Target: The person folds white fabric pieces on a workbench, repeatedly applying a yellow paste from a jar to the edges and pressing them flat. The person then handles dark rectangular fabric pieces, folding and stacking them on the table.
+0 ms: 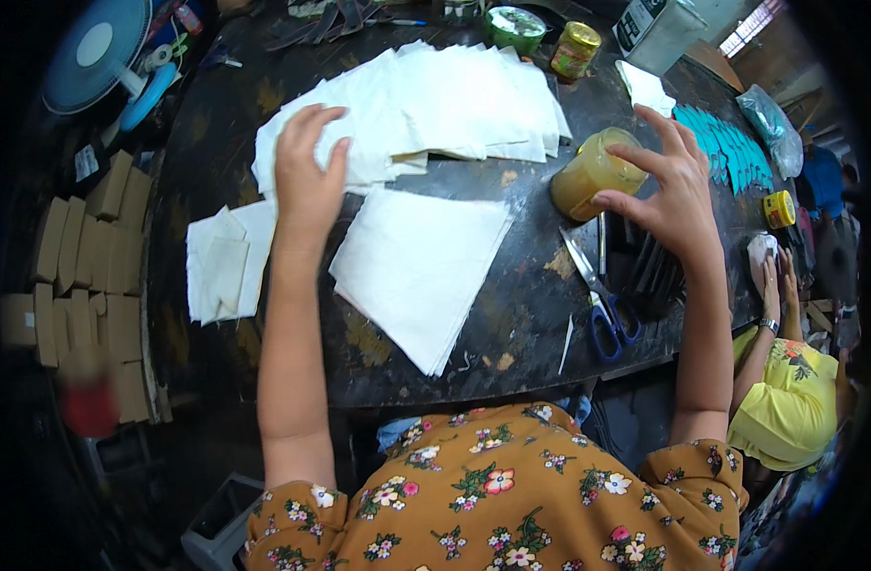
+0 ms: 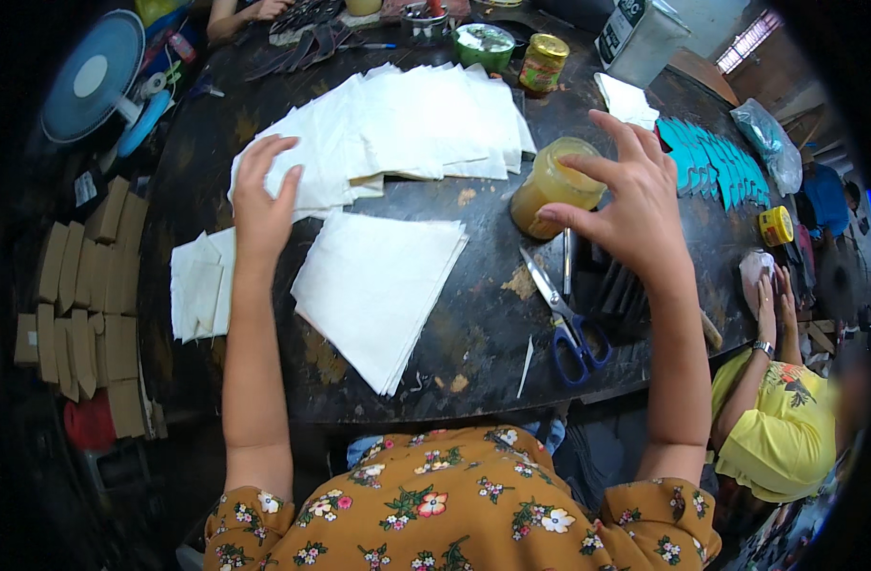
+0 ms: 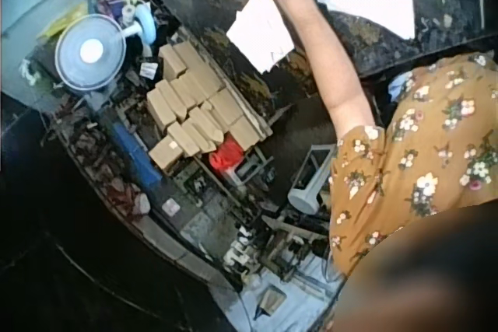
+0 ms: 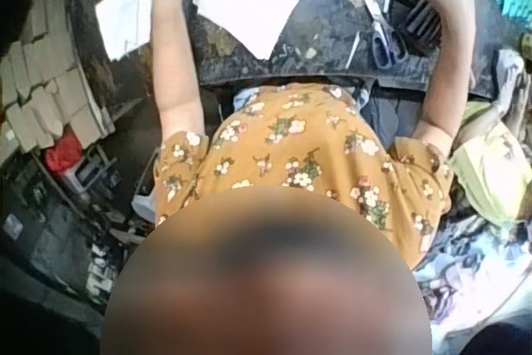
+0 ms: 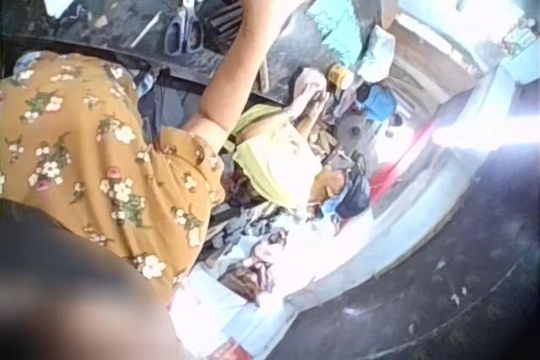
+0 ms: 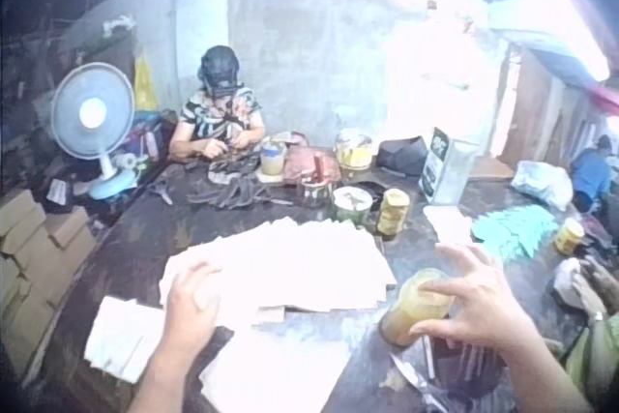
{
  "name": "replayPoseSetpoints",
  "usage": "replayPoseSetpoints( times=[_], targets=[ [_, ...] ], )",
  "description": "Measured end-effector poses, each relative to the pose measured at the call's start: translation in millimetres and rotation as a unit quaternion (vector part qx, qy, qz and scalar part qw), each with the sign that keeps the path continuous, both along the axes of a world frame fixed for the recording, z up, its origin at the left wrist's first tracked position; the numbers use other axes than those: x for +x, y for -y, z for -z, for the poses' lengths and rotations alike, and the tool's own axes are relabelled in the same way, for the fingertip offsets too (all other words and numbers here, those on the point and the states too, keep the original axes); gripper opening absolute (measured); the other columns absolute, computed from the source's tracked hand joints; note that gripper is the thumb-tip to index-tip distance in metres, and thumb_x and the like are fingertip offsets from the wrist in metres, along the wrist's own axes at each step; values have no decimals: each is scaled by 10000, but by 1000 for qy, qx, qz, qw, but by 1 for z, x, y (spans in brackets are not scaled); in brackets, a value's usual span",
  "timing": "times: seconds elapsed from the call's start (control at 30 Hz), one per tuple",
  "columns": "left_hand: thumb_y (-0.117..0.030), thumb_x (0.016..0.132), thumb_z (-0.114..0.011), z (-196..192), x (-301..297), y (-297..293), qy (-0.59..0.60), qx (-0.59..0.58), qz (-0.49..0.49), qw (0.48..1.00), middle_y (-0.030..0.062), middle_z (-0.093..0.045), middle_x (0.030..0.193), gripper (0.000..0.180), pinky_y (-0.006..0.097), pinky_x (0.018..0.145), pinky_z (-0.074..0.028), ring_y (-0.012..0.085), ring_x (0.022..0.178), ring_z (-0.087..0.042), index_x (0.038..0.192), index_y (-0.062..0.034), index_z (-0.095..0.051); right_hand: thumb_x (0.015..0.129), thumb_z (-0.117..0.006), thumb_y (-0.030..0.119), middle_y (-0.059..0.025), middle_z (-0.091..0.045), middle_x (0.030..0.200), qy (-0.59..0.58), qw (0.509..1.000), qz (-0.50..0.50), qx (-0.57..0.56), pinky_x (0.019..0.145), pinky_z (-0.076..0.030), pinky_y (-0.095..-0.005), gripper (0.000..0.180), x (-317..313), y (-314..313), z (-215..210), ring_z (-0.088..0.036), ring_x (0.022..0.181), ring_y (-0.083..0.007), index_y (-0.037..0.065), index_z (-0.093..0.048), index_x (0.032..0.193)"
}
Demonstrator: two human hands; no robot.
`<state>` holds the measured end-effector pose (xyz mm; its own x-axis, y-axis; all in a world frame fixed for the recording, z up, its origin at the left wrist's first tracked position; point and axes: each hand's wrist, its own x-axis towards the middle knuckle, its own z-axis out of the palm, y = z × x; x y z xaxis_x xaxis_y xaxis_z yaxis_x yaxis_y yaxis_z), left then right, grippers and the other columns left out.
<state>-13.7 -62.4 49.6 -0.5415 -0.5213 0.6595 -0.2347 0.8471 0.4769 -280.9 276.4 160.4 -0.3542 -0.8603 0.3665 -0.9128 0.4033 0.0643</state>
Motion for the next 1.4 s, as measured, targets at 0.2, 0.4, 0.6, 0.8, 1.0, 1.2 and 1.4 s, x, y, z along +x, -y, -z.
replayPoseSetpoints(
  times=[0.2, 0.4, 0.6, 0.8, 1.0, 1.2, 1.4],
  targets=[
    [-40, 933, -770, 16, -2, -59, 81, 115, 66, 988, 132, -770, 1157, 202, 444, 1021, -539, 330, 1121, -696, 1130, -51, -815, 769, -978, 282, -154, -705, 1377, 2, 979, -22, -200, 1088, -503, -453, 331, 9, -4, -6, -659, 1267, -355, 63, -820, 961],
    [-29, 914, -777, 27, -8, -82, 62, 93, 194, 975, 95, -781, 1098, 185, 435, 972, -551, 320, 1080, -697, 1086, -68, -831, 899, -879, 232, -111, -711, 1120, 61, 996, 22, -65, 1020, -509, -416, 281, 51, -39, 2, -660, 1127, -320, 62, -821, 1115],
    [-83, 974, -739, 41, -18, -109, 166, 44, 224, 959, 77, -696, 1353, 336, 473, 1111, -430, 298, 1279, -612, 1292, -173, -800, 993, -642, 17, -161, -655, 1032, 499, 865, -38, -42, 927, -516, -428, 339, 102, 20, 94, -640, 1012, -328, 25, -762, 1311],
    [-104, 971, -731, 48, -19, -112, 150, 19, 206, 967, 85, -694, 1349, 321, 486, 1106, -426, 301, 1267, -613, 1270, -194, -804, 931, -624, -34, -173, -650, 1066, 290, 946, -74, -125, 949, -513, -479, 439, 104, 36, 147, -632, 1024, -388, 59, -758, 1339],
    [-102, 979, -722, 50, -18, -111, 147, 25, 209, 966, 92, -685, 1368, 325, 487, 1118, -414, 310, 1288, -604, 1282, -187, -799, 902, -668, -28, -143, -655, 1076, 324, 933, -78, -133, 961, -500, -471, 383, 118, 26, 139, -632, 1068, -358, 102, -808, 1234],
    [-115, 964, -727, 57, -21, -117, 131, 25, 179, 975, 94, -691, 1372, 317, 495, 1126, -407, 304, 1305, -603, 1261, -192, -806, 858, -698, -16, -92, -646, 1060, 291, 946, -112, -92, 930, -462, -447, 419, 125, 26, 139, -620, 1057, -318, 149, -820, 1224],
    [-126, 1000, -720, 62, -24, -120, 136, 7, 144, 980, 76, -680, 1394, 314, 502, 1139, -415, 307, 1323, -601, 1296, -202, -793, 783, -739, 10, -67, -649, 1065, 231, 956, -177, -24, 919, -454, -446, 414, 148, 13, 113, -624, 1051, -293, 174, -838, 1151]
  ],
)
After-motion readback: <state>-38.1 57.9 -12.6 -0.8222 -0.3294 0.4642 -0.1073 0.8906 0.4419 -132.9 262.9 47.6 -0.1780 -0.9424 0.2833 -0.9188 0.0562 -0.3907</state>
